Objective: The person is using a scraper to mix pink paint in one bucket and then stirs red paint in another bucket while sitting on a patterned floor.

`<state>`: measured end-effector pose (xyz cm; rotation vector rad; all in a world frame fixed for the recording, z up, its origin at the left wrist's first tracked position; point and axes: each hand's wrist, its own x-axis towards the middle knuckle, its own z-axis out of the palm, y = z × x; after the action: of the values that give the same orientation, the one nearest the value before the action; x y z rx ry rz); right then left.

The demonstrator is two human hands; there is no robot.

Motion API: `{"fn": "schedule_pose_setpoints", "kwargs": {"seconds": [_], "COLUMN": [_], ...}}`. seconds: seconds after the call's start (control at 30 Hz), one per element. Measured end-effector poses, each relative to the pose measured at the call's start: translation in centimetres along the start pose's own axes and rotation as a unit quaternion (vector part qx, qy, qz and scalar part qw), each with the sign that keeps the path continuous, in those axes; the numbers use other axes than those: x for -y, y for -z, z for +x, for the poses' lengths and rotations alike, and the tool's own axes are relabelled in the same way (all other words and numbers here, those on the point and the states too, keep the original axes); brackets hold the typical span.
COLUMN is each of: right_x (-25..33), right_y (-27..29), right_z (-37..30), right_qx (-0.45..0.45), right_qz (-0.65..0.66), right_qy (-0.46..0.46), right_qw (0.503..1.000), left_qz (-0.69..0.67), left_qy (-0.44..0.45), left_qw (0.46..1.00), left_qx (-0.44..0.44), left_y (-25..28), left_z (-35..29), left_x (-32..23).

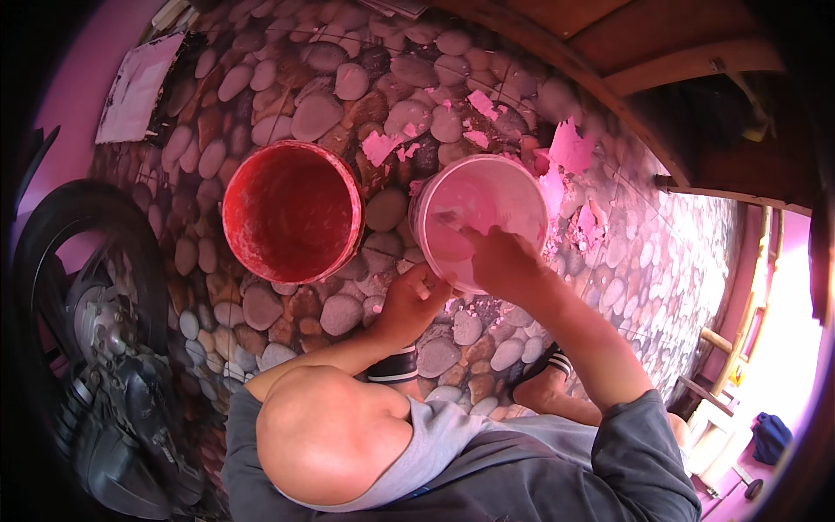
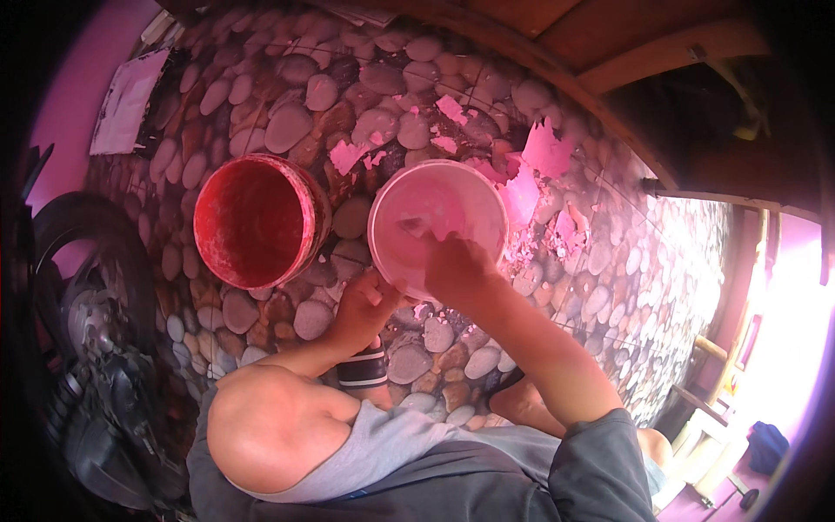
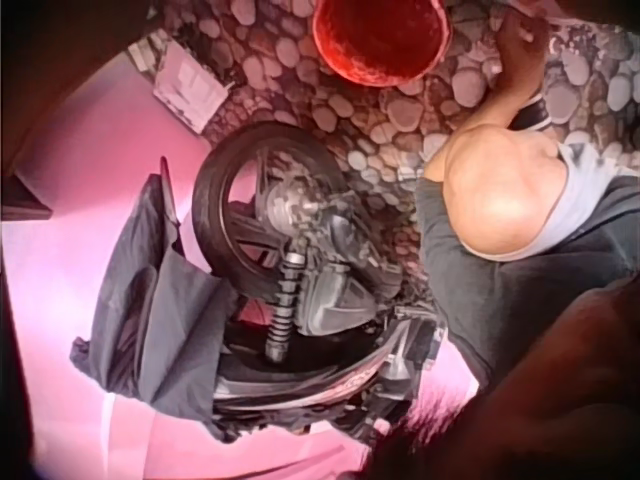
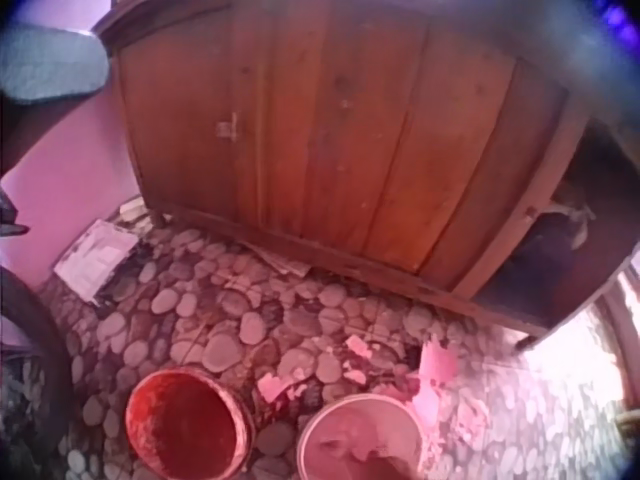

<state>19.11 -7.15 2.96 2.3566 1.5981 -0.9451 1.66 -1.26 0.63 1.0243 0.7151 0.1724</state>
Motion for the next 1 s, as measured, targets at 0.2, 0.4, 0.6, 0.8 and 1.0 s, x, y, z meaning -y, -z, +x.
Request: {"fn": "schedule_pose_setpoints", "kwargs": {"seconds": [0.2,0.4,0.6,0.8,1.0], "right_x": [0.1,0.5,-0.5,0.5,0.0], "right_y": [-0.8,0.0,-1.4,-1.2,-1.3], "right_z": [-0.3,-0.3,0.3,0.1,1.1], "right_qx": [0.003,-0.001,-0.041,-0.057,-0.098], "right_qz": [0.022,-0.017,0.033,0.017,0.031], "right_qy": [0.007,-0.033,-0.035,-0.055,-0.075], "right_qw": [1.0,0.999,0.998,0.997,0.992], "left_qz": [-0.085,-0.021,-0.073,0.047,-0.039], "left_qy": [0.015,0.064,0.011,0.033,0.018], "left_qw": [0.995,0.997,0.995,0.996,0.998], "left_qx": [0.04,0.048,0.06,0.063,0.054], "left_y": [0.1,0.6,0.3,1.0,0.5], "left_z": [0.0,-0.2,0.2,0.2,0.3], "left_x": [1.6,0.1,1.5,1.2,1.3]}}
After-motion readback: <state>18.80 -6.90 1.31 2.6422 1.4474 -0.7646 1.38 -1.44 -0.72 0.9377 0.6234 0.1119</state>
